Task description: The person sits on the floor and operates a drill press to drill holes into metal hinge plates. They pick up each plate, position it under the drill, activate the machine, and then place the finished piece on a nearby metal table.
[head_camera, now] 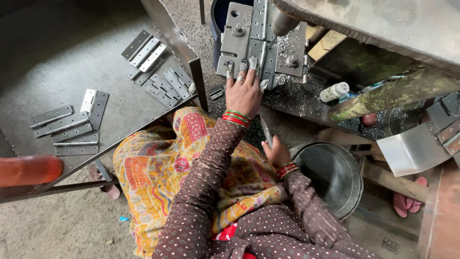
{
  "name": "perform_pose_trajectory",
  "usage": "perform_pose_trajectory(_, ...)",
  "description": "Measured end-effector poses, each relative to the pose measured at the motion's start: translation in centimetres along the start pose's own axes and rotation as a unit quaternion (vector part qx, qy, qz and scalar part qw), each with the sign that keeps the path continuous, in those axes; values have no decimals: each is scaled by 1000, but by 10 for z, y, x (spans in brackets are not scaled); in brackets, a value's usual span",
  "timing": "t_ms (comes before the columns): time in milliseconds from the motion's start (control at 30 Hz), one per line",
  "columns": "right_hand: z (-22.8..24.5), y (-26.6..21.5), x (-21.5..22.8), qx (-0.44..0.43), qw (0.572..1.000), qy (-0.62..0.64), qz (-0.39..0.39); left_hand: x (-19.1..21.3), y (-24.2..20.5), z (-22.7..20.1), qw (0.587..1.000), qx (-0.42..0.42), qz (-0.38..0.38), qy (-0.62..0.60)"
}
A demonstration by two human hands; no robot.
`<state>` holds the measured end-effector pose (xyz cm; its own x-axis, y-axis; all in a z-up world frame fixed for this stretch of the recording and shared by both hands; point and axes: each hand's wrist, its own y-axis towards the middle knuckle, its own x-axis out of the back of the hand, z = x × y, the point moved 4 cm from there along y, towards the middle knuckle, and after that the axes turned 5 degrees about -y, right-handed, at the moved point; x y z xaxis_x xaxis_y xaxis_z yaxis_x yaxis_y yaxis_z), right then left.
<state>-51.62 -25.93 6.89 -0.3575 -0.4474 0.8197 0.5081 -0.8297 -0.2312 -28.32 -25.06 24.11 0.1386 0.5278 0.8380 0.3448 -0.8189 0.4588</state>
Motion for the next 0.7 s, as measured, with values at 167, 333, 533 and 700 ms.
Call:
perform_pose_trajectory(167, -14, -5, -31, 8, 999, 6, -30, 2, -3, 1, 1000, -3, 3, -8)
perform_pose_trajectory(333, -13, 9, -5, -3, 998, -53, 18, 0, 1, 0, 1000, 17, 16, -14)
perform_pose_trajectory(533, -31, 17, -5, -1, 997, -59, 50, -2, 1, -5, 999, 12, 23, 37)
perform_pose_trajectory(700, -51, 21, -67, 15, 994, -76, -80, -1, 5, -1, 999, 22, 32, 13)
